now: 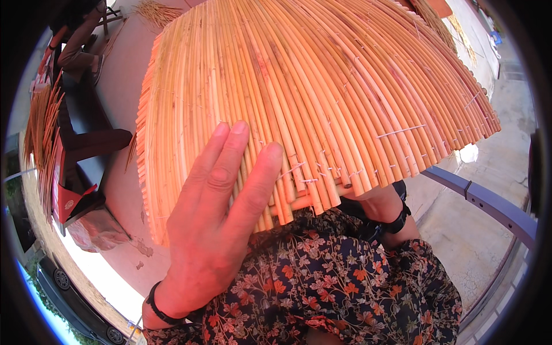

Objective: The person weaves a bamboo mat by hand, using a needle and white thread to stitch parallel bamboo strips together. They repeatedly pass the needle through the strips and pull the thread tight to secure the structure.

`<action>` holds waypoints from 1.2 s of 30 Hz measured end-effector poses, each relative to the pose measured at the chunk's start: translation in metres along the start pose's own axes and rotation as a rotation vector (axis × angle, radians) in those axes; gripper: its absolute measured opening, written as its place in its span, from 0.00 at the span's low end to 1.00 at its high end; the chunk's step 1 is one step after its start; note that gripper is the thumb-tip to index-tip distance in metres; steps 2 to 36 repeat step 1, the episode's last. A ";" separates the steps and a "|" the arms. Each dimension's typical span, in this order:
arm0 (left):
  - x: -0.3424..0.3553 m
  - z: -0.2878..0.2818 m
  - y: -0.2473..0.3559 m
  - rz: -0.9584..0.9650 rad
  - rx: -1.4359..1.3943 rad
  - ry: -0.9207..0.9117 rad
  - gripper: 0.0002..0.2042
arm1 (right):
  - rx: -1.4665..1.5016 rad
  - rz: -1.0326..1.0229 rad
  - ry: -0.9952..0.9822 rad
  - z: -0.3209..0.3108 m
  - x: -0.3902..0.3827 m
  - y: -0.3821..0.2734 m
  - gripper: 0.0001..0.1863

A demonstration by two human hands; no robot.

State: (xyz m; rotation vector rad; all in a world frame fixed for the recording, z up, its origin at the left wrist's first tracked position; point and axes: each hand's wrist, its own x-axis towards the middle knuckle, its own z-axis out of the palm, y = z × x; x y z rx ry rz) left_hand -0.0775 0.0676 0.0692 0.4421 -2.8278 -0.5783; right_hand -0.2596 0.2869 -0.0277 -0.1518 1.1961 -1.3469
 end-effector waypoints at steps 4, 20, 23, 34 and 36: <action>0.000 0.000 0.000 -0.002 -0.001 -0.003 0.24 | 0.000 -0.001 0.002 0.000 -0.001 0.000 0.13; 0.000 0.000 0.000 -0.002 -0.001 -0.003 0.24 | 0.000 -0.001 0.002 0.000 -0.001 0.000 0.13; 0.000 0.000 0.000 -0.002 -0.001 -0.003 0.24 | 0.000 -0.001 0.002 0.000 -0.001 0.000 0.13; 0.000 0.000 0.000 -0.002 -0.001 -0.003 0.24 | 0.000 -0.001 0.002 0.000 -0.001 0.000 0.13; 0.000 0.000 0.000 -0.002 -0.001 -0.003 0.24 | 0.000 -0.001 0.002 0.000 -0.001 0.000 0.13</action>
